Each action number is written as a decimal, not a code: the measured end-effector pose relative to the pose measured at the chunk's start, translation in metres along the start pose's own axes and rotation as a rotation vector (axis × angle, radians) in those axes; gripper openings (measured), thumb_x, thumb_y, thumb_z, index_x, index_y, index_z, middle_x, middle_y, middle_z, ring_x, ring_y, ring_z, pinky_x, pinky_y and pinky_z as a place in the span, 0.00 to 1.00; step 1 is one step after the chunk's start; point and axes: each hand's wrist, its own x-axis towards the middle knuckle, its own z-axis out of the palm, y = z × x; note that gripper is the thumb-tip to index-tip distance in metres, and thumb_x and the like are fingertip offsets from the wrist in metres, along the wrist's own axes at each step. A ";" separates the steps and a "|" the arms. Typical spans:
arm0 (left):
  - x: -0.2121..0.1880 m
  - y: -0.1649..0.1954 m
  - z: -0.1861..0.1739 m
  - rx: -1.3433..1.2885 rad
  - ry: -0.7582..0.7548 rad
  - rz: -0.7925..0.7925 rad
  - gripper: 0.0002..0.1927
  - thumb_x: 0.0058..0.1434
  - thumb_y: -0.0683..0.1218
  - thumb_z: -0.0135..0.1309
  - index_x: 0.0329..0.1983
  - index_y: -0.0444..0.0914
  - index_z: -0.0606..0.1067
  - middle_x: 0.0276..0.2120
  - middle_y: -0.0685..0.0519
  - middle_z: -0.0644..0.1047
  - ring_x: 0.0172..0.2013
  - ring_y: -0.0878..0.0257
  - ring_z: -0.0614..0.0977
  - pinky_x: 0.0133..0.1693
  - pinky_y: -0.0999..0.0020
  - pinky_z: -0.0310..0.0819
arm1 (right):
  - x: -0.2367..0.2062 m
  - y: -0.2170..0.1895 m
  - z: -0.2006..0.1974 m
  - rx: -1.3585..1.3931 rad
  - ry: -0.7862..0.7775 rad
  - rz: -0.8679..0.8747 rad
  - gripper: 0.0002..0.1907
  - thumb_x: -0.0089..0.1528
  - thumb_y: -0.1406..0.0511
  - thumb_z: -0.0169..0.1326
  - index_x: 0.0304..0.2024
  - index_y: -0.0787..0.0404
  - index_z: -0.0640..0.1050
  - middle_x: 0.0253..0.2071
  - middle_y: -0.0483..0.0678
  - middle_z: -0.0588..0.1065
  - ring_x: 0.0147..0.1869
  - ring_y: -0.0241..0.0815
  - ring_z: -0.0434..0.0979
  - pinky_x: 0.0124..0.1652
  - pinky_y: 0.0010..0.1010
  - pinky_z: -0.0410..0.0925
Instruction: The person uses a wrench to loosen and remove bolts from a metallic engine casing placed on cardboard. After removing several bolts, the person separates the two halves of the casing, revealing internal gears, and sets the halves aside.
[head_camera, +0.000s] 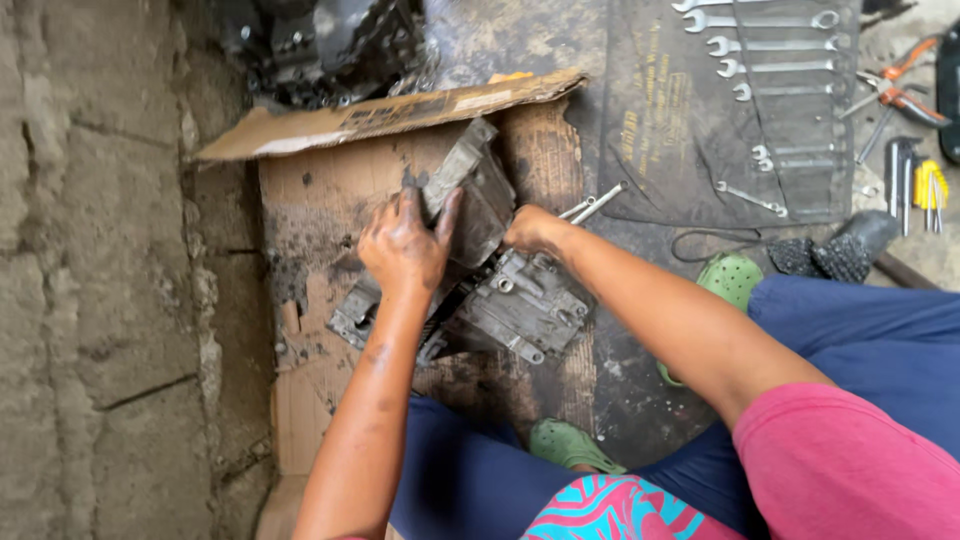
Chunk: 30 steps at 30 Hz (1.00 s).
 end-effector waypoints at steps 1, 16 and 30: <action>-0.001 0.002 -0.002 0.001 -0.001 0.005 0.26 0.62 0.62 0.63 0.45 0.35 0.81 0.29 0.43 0.81 0.31 0.46 0.82 0.34 0.53 0.77 | -0.001 0.001 0.001 0.027 0.017 -0.016 0.15 0.49 0.64 0.66 0.31 0.72 0.81 0.25 0.53 0.77 0.27 0.43 0.73 0.28 0.38 0.67; -0.006 0.012 -0.009 0.021 -0.026 -0.011 0.27 0.64 0.63 0.60 0.45 0.33 0.81 0.33 0.40 0.82 0.34 0.46 0.84 0.37 0.53 0.78 | -0.011 -0.010 -0.004 -0.327 -0.026 -0.120 0.13 0.51 0.60 0.60 0.26 0.66 0.82 0.25 0.57 0.77 0.28 0.50 0.76 0.30 0.42 0.70; -0.003 0.027 -0.010 0.011 0.014 0.020 0.23 0.65 0.60 0.62 0.39 0.34 0.80 0.31 0.43 0.81 0.32 0.46 0.83 0.35 0.53 0.77 | -0.027 -0.007 -0.017 -0.342 0.027 -0.067 0.18 0.50 0.57 0.60 0.32 0.67 0.83 0.30 0.61 0.79 0.33 0.56 0.80 0.36 0.43 0.72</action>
